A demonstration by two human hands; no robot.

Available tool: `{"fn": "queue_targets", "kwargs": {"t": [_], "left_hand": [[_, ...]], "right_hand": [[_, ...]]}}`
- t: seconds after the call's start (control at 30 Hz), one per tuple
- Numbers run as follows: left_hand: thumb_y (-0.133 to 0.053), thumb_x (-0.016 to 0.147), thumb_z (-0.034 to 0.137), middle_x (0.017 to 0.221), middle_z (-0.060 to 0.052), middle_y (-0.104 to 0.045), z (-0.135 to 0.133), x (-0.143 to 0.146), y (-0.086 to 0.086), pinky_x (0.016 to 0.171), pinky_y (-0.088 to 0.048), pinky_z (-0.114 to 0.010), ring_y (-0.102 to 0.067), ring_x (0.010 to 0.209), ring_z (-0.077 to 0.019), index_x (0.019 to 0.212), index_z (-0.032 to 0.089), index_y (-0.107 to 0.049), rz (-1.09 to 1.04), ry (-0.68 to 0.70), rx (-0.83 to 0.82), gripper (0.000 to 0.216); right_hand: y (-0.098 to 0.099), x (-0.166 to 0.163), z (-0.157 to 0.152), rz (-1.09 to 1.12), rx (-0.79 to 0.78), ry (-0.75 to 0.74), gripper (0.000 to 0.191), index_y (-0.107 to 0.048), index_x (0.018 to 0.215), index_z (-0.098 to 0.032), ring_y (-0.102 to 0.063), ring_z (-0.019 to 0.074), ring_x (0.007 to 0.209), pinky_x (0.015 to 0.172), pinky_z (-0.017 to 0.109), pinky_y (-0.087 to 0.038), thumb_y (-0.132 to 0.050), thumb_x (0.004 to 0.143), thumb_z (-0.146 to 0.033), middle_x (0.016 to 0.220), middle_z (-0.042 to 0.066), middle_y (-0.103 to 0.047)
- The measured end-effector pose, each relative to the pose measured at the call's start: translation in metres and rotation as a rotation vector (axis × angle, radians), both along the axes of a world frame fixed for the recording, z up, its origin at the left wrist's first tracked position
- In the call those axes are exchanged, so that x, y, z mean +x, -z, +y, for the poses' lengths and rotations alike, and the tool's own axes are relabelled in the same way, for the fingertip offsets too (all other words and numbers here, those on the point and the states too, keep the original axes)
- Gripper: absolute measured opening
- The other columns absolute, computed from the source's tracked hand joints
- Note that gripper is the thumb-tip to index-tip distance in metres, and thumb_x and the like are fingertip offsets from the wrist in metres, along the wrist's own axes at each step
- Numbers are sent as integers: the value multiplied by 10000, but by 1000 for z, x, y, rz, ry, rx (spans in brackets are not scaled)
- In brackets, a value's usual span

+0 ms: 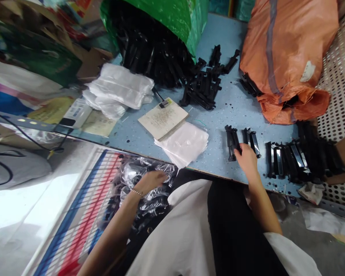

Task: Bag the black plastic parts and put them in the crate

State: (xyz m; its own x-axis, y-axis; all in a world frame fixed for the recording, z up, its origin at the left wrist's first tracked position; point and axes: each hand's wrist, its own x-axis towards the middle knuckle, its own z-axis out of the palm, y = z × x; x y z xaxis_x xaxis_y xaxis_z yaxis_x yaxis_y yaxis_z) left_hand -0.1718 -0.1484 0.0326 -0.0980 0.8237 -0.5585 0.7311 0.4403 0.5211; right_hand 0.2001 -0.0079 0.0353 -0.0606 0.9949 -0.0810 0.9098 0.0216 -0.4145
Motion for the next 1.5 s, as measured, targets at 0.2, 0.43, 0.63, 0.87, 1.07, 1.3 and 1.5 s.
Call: {"fn": "queue_targets", "kwargs": {"t": [0.2,0.43,0.63,0.87,1.07,1.3,1.5], "left_hand": [[-522,963,289,1367,-197,-608,125,57,-1,1121,-412,-513,-536,1322,-323,1212,131,-643,127,62,695,319],[-787,771,364,1464,-174,-542,28,110,12,1102,-417,-600,-456,1390,-428,1280,227,-624,156,560,646,552],[-495,972,206,1112,-85,-728,55,93,-9,933,-567,-345,-697,1033,-205,1201,204,-639,-154,372,689,270],[-714,852,287,1074,-191,-637,108,96,18,813,-568,-434,-646,979,-311,990,111,-653,324,216,543,231],[-640,868,195,827,-50,-646,103,76,32,786,-527,-320,-643,820,-185,777,175,-623,-92,14,538,95],[-754,628,214,653,49,-599,118,64,40,573,-452,-238,-606,597,-126,788,194,-515,-676,-485,356,289],[-770,602,209,656,58,-585,120,72,38,554,-410,-222,-552,575,-97,750,195,-495,-621,-454,412,312]], "right_hand": [[6,-25,-10,534,-123,30,352,-685,1038,-188,-627,210,787,752,343,-479,-613,817,-453,888,55,-704],[-4,-23,-25,993,-390,228,372,-697,911,-205,-572,153,682,636,278,-443,-742,675,-488,788,1,-667],[-3,-60,-20,1234,-619,250,304,-673,804,-213,-495,116,578,561,254,-400,-778,612,-424,674,-33,-596],[5,-58,-25,1279,-617,300,290,-652,805,-227,-454,121,581,545,252,-379,-771,629,-424,649,-29,-573],[15,-44,-38,1464,-734,397,263,-606,693,-205,-468,116,596,552,248,-388,-829,604,-313,643,-36,-566],[13,-48,-44,1611,-910,341,142,-643,794,-186,-432,109,535,451,226,-375,-698,788,-317,651,-1,-561],[7,-55,-48,1854,-1236,152,225,-671,988,-102,-342,66,497,394,163,-353,-622,895,-301,682,-5,-531]]}}
